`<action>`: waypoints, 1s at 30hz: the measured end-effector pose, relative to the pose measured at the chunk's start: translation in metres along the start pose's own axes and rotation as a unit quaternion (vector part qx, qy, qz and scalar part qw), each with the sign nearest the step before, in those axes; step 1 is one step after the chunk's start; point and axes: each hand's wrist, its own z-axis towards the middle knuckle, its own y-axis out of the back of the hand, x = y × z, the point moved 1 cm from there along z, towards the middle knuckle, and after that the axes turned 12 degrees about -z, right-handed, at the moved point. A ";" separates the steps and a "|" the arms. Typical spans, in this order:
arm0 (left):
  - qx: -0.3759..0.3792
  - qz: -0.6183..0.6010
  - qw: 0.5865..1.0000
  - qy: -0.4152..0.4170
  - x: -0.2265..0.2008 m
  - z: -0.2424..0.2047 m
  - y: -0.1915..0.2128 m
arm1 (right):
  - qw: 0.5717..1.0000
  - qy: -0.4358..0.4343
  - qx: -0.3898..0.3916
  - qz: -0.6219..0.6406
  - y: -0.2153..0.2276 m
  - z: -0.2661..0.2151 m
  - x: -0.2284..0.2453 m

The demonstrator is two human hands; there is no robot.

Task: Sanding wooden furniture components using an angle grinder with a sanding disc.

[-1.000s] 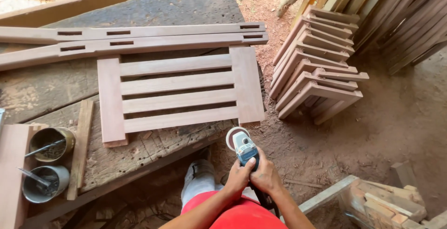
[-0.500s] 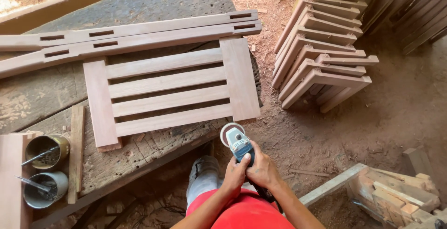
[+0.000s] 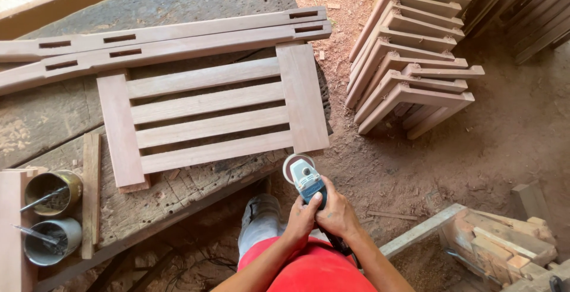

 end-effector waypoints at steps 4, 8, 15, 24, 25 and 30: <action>0.001 -0.019 1.000 0.025 -0.003 -0.003 -0.009 | 1.000 -0.001 -0.004 -0.001 0.001 0.001 -0.007; 0.017 -0.008 1.000 0.008 -0.002 0.000 -0.016 | 1.000 -0.003 0.007 -0.004 0.004 0.003 -0.013; 0.024 0.010 0.999 0.023 0.006 0.006 -0.024 | 0.999 -0.033 0.030 -0.008 0.018 0.002 -0.016; 0.038 0.023 0.998 0.051 0.010 0.011 -0.044 | 0.998 -0.059 0.019 0.015 0.037 -0.001 -0.025; 0.038 0.023 0.998 0.052 0.011 0.011 -0.046 | 0.998 -0.059 0.019 0.015 0.037 0.000 -0.028; 0.055 0.024 0.997 0.040 0.014 0.014 -0.053 | 0.998 -0.062 0.003 0.012 0.037 0.002 -0.039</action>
